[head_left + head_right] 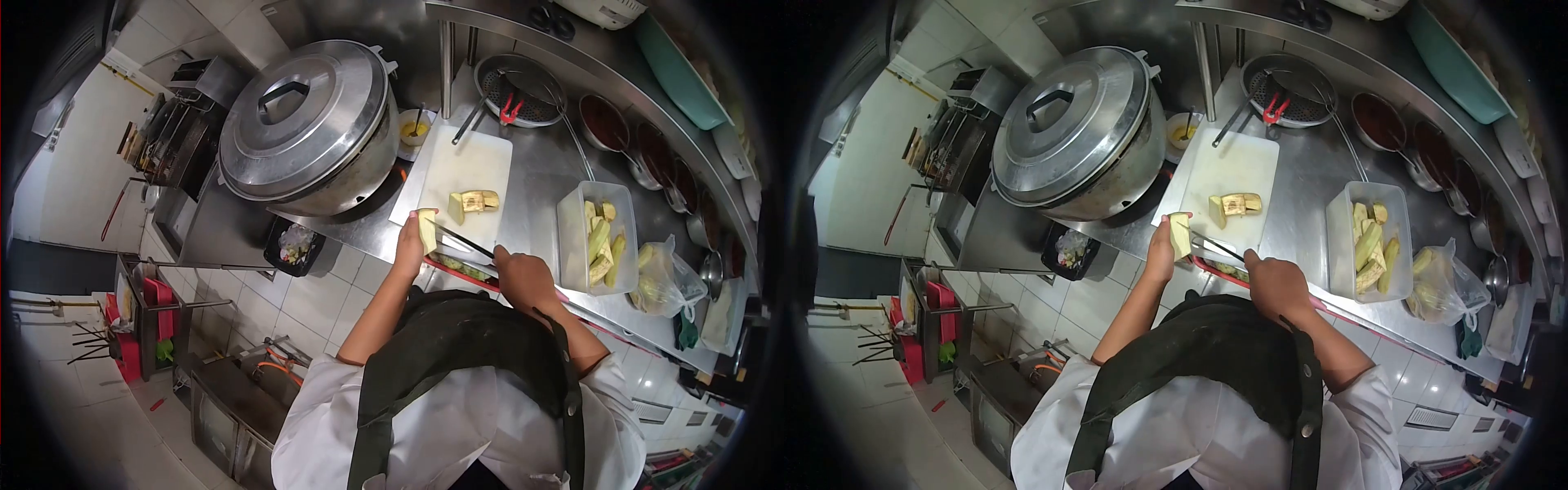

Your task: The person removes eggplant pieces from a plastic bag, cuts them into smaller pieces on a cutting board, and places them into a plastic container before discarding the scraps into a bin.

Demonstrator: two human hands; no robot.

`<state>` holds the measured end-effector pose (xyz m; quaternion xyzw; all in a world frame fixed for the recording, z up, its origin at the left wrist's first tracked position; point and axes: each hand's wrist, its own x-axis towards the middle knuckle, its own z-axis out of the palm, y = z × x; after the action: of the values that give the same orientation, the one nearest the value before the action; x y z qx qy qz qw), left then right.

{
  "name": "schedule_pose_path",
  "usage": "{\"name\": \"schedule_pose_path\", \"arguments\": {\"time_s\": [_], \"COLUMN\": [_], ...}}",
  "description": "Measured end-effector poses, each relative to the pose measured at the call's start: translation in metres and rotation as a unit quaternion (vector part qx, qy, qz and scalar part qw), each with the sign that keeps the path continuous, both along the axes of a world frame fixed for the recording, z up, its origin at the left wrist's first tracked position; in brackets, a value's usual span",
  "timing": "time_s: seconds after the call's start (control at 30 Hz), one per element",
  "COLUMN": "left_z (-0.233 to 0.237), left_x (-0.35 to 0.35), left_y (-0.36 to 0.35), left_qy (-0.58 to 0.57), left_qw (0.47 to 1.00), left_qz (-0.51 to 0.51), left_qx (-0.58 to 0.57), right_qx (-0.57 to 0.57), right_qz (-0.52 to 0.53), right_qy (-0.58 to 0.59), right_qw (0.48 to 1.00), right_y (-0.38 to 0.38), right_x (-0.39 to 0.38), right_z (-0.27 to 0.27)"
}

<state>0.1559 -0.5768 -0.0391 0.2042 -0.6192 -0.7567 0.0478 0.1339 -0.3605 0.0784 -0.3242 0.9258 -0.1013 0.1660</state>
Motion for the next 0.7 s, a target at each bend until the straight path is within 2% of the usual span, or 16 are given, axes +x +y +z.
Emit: {"name": "schedule_pose_path", "arguments": {"time_s": [0.27, 0.4, 0.47, 0.57, 0.7], "left_z": [0.003, 0.013, 0.015, 0.021, 0.026], "left_x": [-0.004, -0.009, -0.011, -0.013, -0.017], "left_y": [-0.013, -0.018, -0.020, -0.015, -0.016], "left_qy": [0.037, 0.060, 0.044, 0.044, 0.052], "left_qw": [0.991, 0.993, 0.996, 0.996, 0.995], "left_qz": [0.023, 0.061, 0.038, 0.026, 0.030], "left_qx": [-0.126, -0.082, -0.070, -0.070, -0.075], "right_qx": [-0.004, 0.033, 0.039, -0.032, -0.041], "right_qz": [0.024, 0.030, 0.015, 0.023, 0.023], "right_qy": [0.014, 0.019, 0.021, 0.063, 0.063], "right_qw": [1.000, 0.999, 0.999, 0.997, 0.997], "right_y": [-0.015, -0.007, -0.009, -0.016, -0.020], "right_x": [0.000, -0.001, 0.001, 0.002, 0.003], "right_z": [0.007, 0.010, 0.018, 0.019, 0.015]}}
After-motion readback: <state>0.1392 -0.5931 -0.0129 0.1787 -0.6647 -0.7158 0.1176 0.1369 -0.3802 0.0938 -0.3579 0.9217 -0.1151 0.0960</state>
